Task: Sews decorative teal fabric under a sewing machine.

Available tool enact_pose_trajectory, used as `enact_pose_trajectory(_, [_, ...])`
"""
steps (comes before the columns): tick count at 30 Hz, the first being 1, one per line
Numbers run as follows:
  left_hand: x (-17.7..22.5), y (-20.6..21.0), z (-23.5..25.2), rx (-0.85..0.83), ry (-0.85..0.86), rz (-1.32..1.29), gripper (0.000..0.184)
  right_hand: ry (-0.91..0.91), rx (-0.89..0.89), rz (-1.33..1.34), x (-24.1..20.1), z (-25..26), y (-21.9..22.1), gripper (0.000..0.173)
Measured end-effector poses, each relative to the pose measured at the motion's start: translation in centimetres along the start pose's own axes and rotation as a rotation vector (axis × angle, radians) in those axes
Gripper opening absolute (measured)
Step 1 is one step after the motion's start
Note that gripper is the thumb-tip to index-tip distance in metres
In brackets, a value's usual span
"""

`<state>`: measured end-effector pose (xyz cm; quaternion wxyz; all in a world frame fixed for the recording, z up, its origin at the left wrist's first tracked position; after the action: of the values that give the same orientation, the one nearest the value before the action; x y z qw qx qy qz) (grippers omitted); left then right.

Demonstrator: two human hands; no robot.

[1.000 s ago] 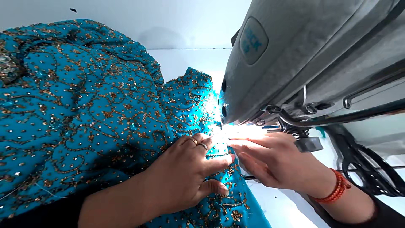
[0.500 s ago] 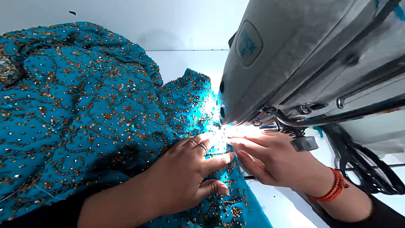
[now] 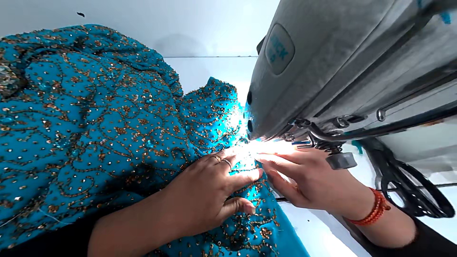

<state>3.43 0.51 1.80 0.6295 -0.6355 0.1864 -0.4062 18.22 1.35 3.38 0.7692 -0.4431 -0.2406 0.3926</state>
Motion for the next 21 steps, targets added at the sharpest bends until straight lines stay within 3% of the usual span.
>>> enact_pose_trajectory(21, [-0.32, -0.31, 0.33, 0.028, 0.037, 0.047, 0.056, 0.004, 0.022, -0.020, -0.05, 0.09, -0.03, 0.035])
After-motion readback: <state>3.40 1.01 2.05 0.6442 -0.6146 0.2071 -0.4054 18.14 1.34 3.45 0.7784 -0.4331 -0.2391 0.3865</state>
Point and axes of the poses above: each hand's wrist, its own z-axis towards the middle knuckle, its own y-axis out of the palm, x = y × z, the point moved 8 cm from there along z, towards the middle knuckle, and after that the axes turned 2 degrees about -z, right-handed, at the moved point
